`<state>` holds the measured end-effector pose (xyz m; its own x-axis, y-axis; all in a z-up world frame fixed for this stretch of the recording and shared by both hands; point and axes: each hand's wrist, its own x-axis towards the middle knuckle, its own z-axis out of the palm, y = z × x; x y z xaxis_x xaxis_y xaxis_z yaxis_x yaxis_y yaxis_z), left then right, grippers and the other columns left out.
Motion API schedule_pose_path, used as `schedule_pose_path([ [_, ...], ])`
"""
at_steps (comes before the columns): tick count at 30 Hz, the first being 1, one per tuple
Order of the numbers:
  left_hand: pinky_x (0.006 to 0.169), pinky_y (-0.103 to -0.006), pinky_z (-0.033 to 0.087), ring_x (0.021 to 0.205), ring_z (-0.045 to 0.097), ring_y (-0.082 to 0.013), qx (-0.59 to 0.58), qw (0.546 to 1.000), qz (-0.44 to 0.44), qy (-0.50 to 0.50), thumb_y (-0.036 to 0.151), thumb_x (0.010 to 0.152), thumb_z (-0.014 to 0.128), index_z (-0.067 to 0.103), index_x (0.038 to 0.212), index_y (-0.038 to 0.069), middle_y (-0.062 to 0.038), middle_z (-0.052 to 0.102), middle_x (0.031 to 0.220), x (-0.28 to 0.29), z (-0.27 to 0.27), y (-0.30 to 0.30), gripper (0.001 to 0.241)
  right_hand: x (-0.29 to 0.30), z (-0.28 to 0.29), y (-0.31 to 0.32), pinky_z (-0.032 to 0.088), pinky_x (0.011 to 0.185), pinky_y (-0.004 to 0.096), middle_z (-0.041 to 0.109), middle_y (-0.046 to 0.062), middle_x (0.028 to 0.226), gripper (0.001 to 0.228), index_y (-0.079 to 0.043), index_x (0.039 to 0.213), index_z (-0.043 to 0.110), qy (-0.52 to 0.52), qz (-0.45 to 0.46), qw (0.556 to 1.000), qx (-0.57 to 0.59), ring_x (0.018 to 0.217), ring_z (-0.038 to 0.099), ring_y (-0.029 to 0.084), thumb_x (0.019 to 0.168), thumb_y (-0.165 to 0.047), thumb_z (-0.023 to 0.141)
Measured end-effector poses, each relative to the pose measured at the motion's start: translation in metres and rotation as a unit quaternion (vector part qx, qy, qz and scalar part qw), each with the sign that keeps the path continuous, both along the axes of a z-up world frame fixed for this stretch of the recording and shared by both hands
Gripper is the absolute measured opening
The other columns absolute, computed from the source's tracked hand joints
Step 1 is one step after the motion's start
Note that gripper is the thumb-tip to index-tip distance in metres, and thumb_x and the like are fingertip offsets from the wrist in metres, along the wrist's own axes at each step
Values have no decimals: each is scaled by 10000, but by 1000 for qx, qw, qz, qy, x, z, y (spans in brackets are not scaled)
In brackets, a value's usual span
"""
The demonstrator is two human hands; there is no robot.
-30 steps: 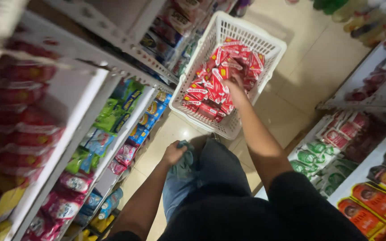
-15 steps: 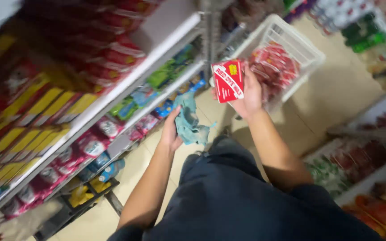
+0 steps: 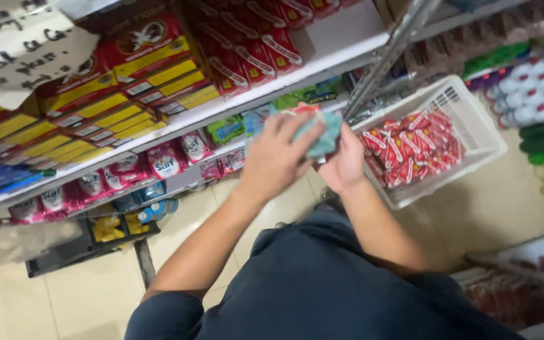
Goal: Cleaning dust off boxes of floor wax and placing them into a plastic basket in a grocery store aisle.
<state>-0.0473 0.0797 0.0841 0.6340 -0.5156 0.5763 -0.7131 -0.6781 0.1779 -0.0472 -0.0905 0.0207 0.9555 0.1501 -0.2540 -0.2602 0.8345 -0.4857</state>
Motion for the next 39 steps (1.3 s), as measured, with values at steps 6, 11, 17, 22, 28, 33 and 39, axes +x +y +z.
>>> schedule_pose_path([
  [6, 721, -331, 616, 1035, 661, -204, -78, 990, -14, 115, 345, 855, 654, 696, 1192, 261, 61, 679, 1142, -39, -11, -26, 350, 34, 43, -18, 600, 909, 553, 650, 261, 1341, 663, -40, 1409, 519, 10, 75, 997, 23, 1022, 729, 391, 986, -550, 495],
  [11, 898, -345, 592, 1066, 683, -247, -224, 973, 26, 45, 336, 849, 735, 719, 1186, 208, 2, 693, 1160, -5, 28, -41, 361, 49, 39, -40, 614, 887, 517, 697, 240, 1237, 637, -6, 1323, 584, 20, 86, 996, -30, 971, 747, 373, 969, -534, 545],
  [17, 1011, -426, 552, 1238, 575, -351, -61, 992, 107, 7, 278, 796, 816, 631, 1341, 165, -71, 633, 1320, 31, 23, -74, 586, 66, 41, -66, 598, 905, 452, 745, 139, 1141, 580, -98, 1244, 676, 51, 99, 994, -3, 962, 736, 302, 952, -586, 562],
  [22, 804, -423, 632, 1220, 572, -345, -79, 996, 33, 27, 356, 941, 641, 624, 1363, 180, -63, 648, 1289, -1, 5, -95, 457, 66, 93, -69, 556, 984, 533, 715, 211, 1210, 643, -99, 1272, 650, 69, 107, 992, -2, 1012, 716, 354, 904, -618, 559],
  [28, 715, -315, 621, 874, 709, -237, -261, 959, -29, 105, 205, 776, 632, 749, 1021, 219, 24, 736, 978, -29, 3, -76, 272, 53, 66, -66, 593, 877, 535, 635, 282, 1351, 807, 16, 1365, 552, 0, 181, 981, 75, 1012, 720, 425, 943, -667, 472],
  [33, 820, -367, 587, 871, 750, -274, -394, 914, 73, 68, 151, 739, 590, 758, 977, 178, -18, 763, 924, -28, 19, -33, 292, 14, 49, -44, 584, 897, 380, 666, 214, 1335, 660, 4, 1359, 559, -46, 124, 989, -64, 1053, 727, 282, 964, -525, 565],
  [39, 963, -394, 558, 1122, 666, -303, -190, 978, 81, -11, 183, 787, 723, 699, 1212, 133, -71, 690, 1182, -23, 78, -30, 428, 8, 26, -30, 514, 1101, 524, 649, 219, 1342, 694, -65, 1385, 569, -107, 82, 988, -77, 1206, 668, 350, 1011, -621, 386],
])
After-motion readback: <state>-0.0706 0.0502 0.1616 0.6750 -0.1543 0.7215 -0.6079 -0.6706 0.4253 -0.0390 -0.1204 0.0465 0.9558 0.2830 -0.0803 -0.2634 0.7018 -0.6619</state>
